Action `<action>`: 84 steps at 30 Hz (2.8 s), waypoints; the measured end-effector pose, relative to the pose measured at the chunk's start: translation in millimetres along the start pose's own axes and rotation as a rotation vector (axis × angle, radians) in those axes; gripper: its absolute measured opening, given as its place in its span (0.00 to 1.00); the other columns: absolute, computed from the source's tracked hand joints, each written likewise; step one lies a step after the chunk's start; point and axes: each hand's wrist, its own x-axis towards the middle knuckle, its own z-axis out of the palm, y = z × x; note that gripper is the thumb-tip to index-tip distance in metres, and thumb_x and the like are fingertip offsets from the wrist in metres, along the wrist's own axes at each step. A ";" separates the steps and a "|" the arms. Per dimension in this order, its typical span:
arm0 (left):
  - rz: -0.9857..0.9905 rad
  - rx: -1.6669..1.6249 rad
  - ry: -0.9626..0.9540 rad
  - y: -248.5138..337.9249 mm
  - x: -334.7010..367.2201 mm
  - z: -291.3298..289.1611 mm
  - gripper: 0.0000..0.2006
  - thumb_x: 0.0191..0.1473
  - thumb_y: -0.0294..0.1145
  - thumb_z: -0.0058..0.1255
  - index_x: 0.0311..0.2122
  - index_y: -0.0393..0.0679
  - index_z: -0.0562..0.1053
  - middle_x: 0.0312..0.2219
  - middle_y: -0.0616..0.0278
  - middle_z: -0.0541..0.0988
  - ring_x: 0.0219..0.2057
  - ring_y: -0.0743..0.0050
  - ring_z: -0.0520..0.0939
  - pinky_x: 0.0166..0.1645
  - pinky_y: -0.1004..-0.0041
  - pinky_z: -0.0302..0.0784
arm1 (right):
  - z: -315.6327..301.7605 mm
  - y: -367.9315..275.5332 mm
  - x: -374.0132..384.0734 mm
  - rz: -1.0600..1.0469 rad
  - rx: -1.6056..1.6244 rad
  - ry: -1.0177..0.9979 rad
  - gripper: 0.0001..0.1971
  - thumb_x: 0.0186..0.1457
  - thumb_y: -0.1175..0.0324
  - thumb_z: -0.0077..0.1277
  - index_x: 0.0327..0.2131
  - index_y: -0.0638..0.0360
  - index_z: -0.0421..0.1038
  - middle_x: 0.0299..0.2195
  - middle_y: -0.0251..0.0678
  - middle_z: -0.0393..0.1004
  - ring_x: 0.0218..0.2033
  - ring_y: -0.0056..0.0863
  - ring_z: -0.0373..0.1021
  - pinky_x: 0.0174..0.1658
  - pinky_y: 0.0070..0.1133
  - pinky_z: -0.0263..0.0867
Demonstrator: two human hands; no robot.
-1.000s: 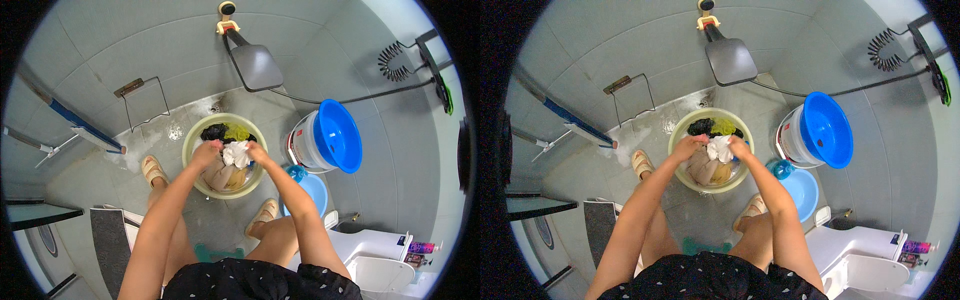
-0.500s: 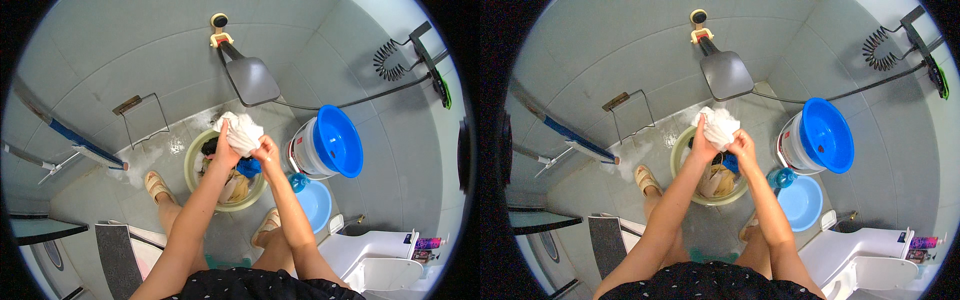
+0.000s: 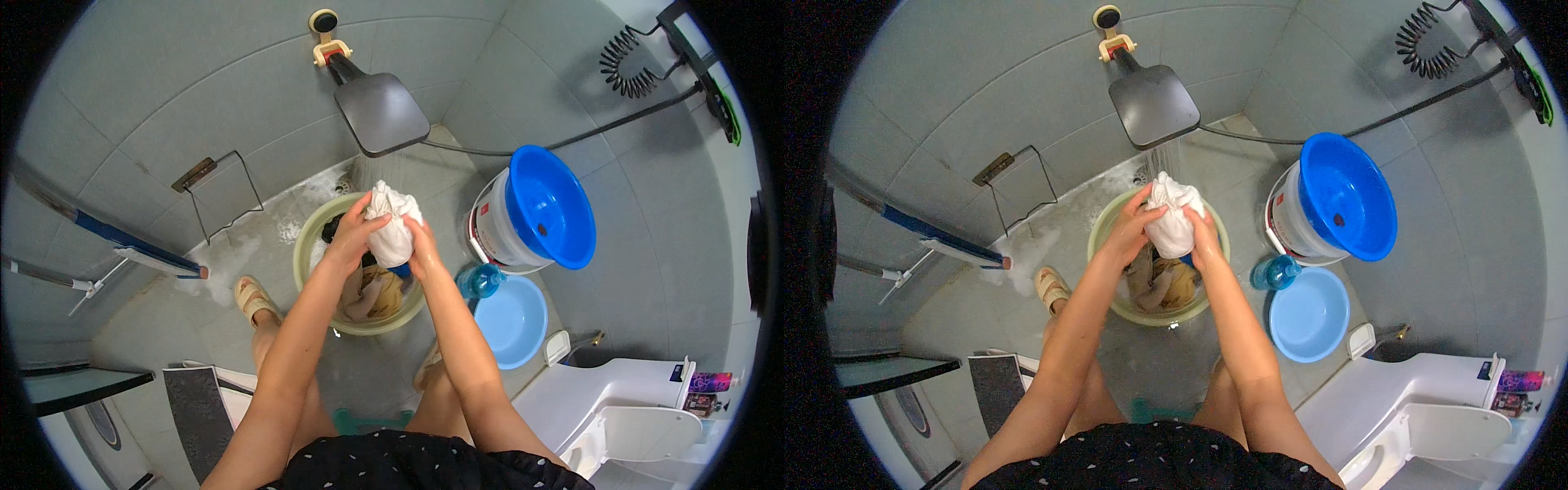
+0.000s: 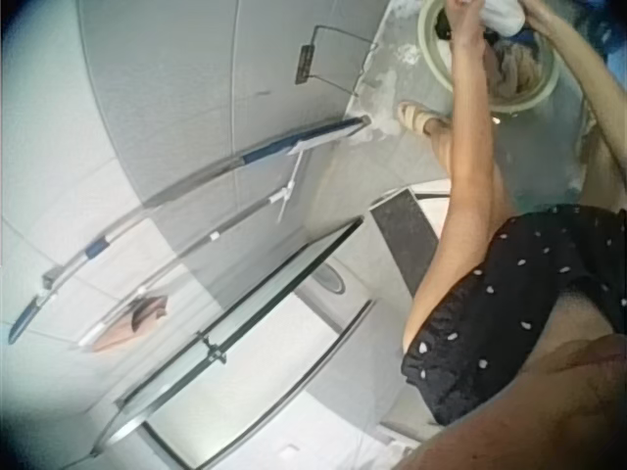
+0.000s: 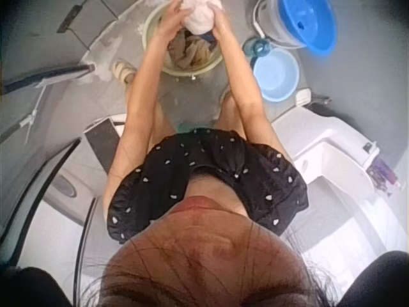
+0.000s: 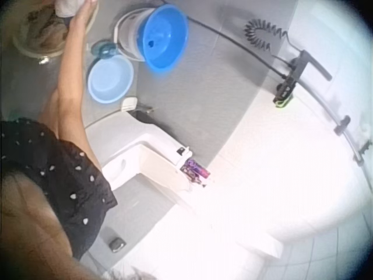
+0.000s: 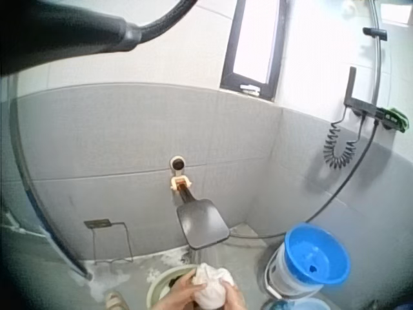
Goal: The person is hand-washing clothes in a bathroom. They sit on a small stool and use a shower head to rinse clothes in a yellow basin. They scrub the clothes by hand, wring them out, and transfer them to a blue basin.
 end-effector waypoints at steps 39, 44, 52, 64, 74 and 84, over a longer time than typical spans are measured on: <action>-0.148 -0.234 0.444 21.2 13.9 6.3 0.32 0.52 0.56 0.39 0.57 0.45 0.55 0.54 0.52 0.59 0.54 0.52 0.63 0.55 0.46 0.54 | 15.6 -35.3 79.0 -0.076 0.086 -0.085 0.18 0.47 0.62 0.51 0.40 0.60 0.64 0.35 0.39 0.71 0.36 0.32 0.70 0.42 0.27 0.67; -0.148 -0.656 -0.289 17.7 13.2 -8.2 0.38 0.49 0.68 0.30 0.59 0.51 0.51 0.58 0.53 0.52 0.58 0.49 0.55 0.53 0.35 0.49 | 42.1 -39.7 35.3 -0.354 -0.210 -0.045 0.19 0.45 0.66 0.56 0.41 0.60 0.63 0.35 0.38 0.69 0.36 0.25 0.67 0.40 0.22 0.64; 0.099 -0.499 -0.006 -3.0 40.8 -13.9 0.20 0.49 0.48 0.49 0.41 0.43 0.70 0.35 0.61 0.76 0.36 0.65 0.77 0.45 0.65 0.72 | 30.9 -11.8 5.0 -0.434 -0.780 0.017 0.23 0.50 0.55 0.50 0.45 0.61 0.63 0.43 0.41 0.65 0.43 0.32 0.63 0.48 0.24 0.57; -0.093 -0.251 -0.016 11.3 29.3 -9.5 0.39 0.47 0.71 0.28 0.53 0.46 0.61 0.50 0.57 0.65 0.52 0.56 0.65 0.55 0.50 0.54 | 33.6 -22.7 42.5 0.159 0.193 -0.232 0.18 0.52 0.62 0.45 0.45 0.61 0.63 0.38 0.39 0.70 0.39 0.30 0.69 0.45 0.25 0.64; -0.274 -0.652 -0.213 11.1 30.9 -30.4 0.32 0.51 0.65 0.27 0.52 0.54 0.63 0.51 0.58 0.66 0.52 0.51 0.66 0.50 0.41 0.60 | 49.3 -48.5 10.5 -0.792 -1.267 -0.436 0.30 0.40 0.61 0.58 0.50 0.52 0.63 0.50 0.51 0.63 0.57 0.45 0.52 0.56 0.33 0.50; 0.142 -0.561 0.232 -25.7 59.1 -5.4 0.07 0.52 0.32 0.43 0.36 0.43 0.68 0.30 0.59 0.74 0.31 0.66 0.77 0.35 0.70 0.75 | 69.2 -23.2 16.2 -0.656 -0.939 0.068 0.14 0.41 0.62 0.56 0.29 0.62 0.70 0.30 0.44 0.72 0.31 0.39 0.69 0.36 0.26 0.64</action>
